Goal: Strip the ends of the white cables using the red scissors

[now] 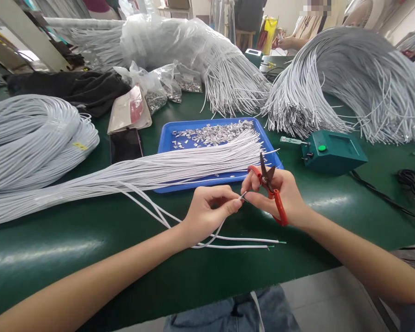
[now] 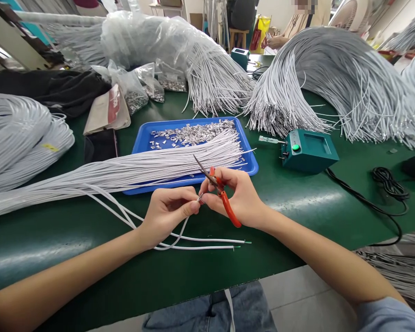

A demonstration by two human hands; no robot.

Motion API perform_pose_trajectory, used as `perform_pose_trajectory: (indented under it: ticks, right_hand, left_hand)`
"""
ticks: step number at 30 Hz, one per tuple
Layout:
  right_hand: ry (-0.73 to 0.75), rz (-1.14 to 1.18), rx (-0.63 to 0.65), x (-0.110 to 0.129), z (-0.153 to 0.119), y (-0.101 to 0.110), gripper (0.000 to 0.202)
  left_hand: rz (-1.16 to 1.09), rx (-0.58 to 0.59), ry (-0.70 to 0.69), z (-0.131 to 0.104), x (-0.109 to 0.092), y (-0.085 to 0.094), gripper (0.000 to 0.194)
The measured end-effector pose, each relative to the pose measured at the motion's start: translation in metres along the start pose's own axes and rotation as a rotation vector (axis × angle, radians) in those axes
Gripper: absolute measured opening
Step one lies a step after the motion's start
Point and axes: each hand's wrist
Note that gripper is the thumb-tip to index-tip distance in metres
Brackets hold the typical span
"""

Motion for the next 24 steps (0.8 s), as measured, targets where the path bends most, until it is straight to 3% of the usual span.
perform_pose_trajectory:
  ticks: [11,20,24]
  right_hand:
    - [0.024,0.044,-0.053,-0.006,-0.001,-0.002,0.024]
    - [-0.001,0.092,-0.014,-0.008,-0.002,-0.004,0.03]
    - [0.051,-0.02,-0.101,-0.01,-0.001,-0.005,0.023]
  left_hand:
    - [-0.18,-0.022,0.157,0.002,0.001,-0.002,0.008]
    - [-0.156,0.113,0.159,0.001,-0.002,-0.003,0.023]
    - [-0.051,-0.016,0.111,0.006,-0.004,0.0,0.016]
Point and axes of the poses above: each hand's wrist, its own z-axis towards the middle knuckle, its own y-axis out of the back of the hand, x = y × z
